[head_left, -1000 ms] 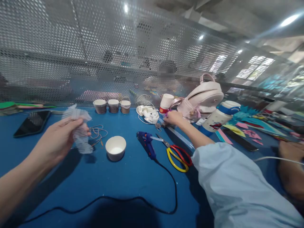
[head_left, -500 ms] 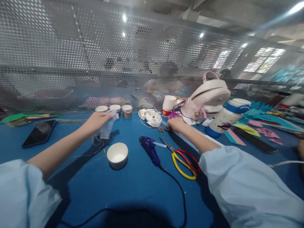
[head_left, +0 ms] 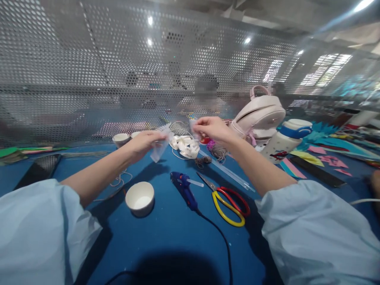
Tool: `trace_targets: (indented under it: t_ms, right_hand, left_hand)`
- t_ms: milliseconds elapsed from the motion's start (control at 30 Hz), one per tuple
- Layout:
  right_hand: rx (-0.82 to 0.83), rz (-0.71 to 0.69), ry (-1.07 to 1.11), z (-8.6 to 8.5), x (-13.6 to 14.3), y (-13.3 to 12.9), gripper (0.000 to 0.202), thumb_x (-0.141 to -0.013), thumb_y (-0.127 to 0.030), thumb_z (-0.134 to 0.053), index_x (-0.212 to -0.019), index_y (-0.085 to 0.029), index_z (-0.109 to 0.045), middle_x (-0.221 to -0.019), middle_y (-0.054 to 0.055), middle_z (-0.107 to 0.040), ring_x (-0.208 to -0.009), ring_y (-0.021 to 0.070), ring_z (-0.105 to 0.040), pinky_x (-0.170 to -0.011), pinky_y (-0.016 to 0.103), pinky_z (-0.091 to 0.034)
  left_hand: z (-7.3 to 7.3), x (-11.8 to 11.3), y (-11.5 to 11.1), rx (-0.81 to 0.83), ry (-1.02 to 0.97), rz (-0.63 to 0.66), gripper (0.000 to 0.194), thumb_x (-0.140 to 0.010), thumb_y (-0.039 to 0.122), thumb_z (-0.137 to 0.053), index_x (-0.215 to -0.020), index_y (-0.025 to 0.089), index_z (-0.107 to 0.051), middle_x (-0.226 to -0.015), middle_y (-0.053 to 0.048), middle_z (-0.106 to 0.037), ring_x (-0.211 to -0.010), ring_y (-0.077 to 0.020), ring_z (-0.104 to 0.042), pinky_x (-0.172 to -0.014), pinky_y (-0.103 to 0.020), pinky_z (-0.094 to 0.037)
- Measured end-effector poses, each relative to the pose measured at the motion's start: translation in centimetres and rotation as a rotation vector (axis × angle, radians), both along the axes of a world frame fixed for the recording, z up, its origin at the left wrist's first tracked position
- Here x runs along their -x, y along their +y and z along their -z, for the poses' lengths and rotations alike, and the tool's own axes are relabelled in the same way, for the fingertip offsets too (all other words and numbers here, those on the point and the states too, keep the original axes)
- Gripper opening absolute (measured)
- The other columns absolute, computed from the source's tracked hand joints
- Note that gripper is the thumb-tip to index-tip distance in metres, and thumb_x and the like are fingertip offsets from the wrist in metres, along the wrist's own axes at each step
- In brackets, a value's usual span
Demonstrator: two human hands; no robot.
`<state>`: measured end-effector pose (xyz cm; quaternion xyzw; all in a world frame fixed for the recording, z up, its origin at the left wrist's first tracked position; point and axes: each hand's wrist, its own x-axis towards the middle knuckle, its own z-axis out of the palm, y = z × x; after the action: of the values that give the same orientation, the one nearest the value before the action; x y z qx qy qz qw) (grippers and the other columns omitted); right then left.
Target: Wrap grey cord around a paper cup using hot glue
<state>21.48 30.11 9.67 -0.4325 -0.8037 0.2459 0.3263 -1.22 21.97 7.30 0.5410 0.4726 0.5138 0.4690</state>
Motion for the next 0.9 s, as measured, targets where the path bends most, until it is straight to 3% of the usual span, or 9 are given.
trace_targets:
  t_ms: [133, 200, 300, 433, 567, 633, 700, 800, 900]
  right_hand:
    - [0.067, -0.161, 0.171, -0.6, 5.3, -2.3, 0.005, -0.078, -0.011, -0.058, -0.08, -0.014, -0.062, -0.067, -0.001, -0.063, -0.055, 0.0073, -0.057, -0.053, 0.019, -0.048]
    - [0.166, -0.296, 0.248, -1.0, 7.1, -3.1, 0.013, -0.073, -0.002, -0.056, -0.075, -0.013, -0.062, -0.065, -0.002, -0.063, -0.053, 0.0067, -0.055, -0.052, 0.018, -0.047]
    - [0.244, -0.395, 0.328, -1.5, 8.3, -3.4, 0.012, -0.077, -0.004, -0.055, -0.075, -0.012, -0.064, -0.063, -0.001, -0.062, -0.053, 0.0072, -0.054, -0.051, 0.019, -0.046]
    - [0.198, -0.325, 0.378, -1.4, 7.9, -3.1, 0.009, -0.084, -0.018, -0.058, -0.079, -0.013, -0.064, -0.077, 0.002, -0.065, -0.064, 0.0089, -0.058, -0.057, 0.019, -0.049]
    - [0.225, -0.393, 0.26, -0.2, 7.6, -3.1, 0.019, -0.08, -0.027, -0.065, -0.094, -0.014, -0.065, -0.093, 0.006, -0.067, -0.068, 0.0107, -0.061, -0.054, 0.02, -0.051]
    - [0.114, -0.394, 0.164, 0.5, 7.6, -3.2, 0.025, -0.072, -0.021, -0.072, -0.095, -0.014, -0.067, -0.087, 0.004, -0.068, -0.064, 0.0094, -0.059, -0.052, 0.018, -0.048]
    - [0.056, -0.373, 0.122, 1.0, 7.7, -3.1, 0.016, -0.067, -0.011, -0.071, -0.084, -0.012, -0.069, -0.073, 0.001, -0.067, -0.057, 0.0077, -0.056, -0.05, 0.017, -0.046]
    - [0.081, -0.307, 0.163, 1.6, 7.4, -2.1, 0.005, -0.069, -0.007, -0.065, -0.068, -0.012, -0.066, -0.058, -0.002, -0.062, -0.051, 0.0076, -0.055, -0.048, 0.017, -0.045]
    - [0.112, -0.194, 0.264, 2.0, 6.6, -0.1, 0.004, -0.073, -0.011, -0.063, -0.07, -0.013, -0.064, -0.059, -0.001, -0.062, -0.052, 0.0097, -0.059, -0.044, 0.018, -0.047]
  left_hand:
    - [-0.7, -1.5, -0.7, 0.003, -0.111, 0.198, 0.018, -0.064, 0.029, -0.073, -0.069, 0.012, -0.071, -0.069, -0.005, -0.067, -0.065, -0.0145, -0.058, -0.065, -0.026, -0.043]
    - [-0.7, -1.6, -1.0, -0.004, -0.13, 0.208, 0.016, -0.065, 0.026, -0.072, -0.068, 0.01, -0.07, -0.07, -0.006, -0.067, -0.067, -0.0156, -0.06, -0.068, -0.028, -0.045]
    - [-0.5, -1.0, -1.1, -0.006, -0.133, 0.156, 0.015, -0.067, 0.023, -0.069, -0.072, 0.009, -0.07, -0.071, -0.007, -0.068, -0.067, -0.0168, -0.061, -0.07, -0.031, -0.046]
    - [-0.1, 0.3, -0.8, 0.018, -0.125, 0.014, 0.015, -0.065, 0.021, -0.067, -0.071, 0.007, -0.07, -0.063, -0.006, -0.066, -0.061, -0.0165, -0.06, -0.066, -0.031, -0.047]
    - [0.5, 0.4, -0.4, 0.03, -0.145, -0.04, 0.012, -0.06, 0.018, -0.068, -0.068, 0.009, -0.068, -0.061, -0.005, -0.066, -0.059, -0.0154, -0.057, -0.064, -0.029, -0.046]
    - [0.9, 0.1, -0.3, 0.043, -0.14, -0.045, 0.013, -0.059, 0.019, -0.07, -0.066, 0.008, -0.067, -0.061, -0.006, -0.066, -0.058, -0.015, -0.057, -0.063, -0.029, -0.046]
    - [1.3, -0.1, -0.3, 0.063, -0.138, -0.046, 0.016, -0.06, 0.022, -0.072, -0.064, 0.007, -0.067, -0.059, -0.007, -0.065, -0.058, -0.0153, -0.058, -0.063, -0.029, -0.046]
    - [1.8, 0.2, -0.3, 0.091, -0.141, -0.057, 0.018, -0.06, 0.023, -0.074, -0.063, 0.007, -0.066, -0.06, -0.008, -0.065, -0.059, -0.0151, -0.059, -0.065, -0.03, -0.047]
    - [2.3, 1.1, -0.4, 0.112, -0.145, -0.092, 0.02, -0.059, 0.024, -0.076, -0.064, 0.008, -0.067, -0.063, -0.007, -0.066, -0.06, -0.0131, -0.058, -0.068, -0.03, -0.047]
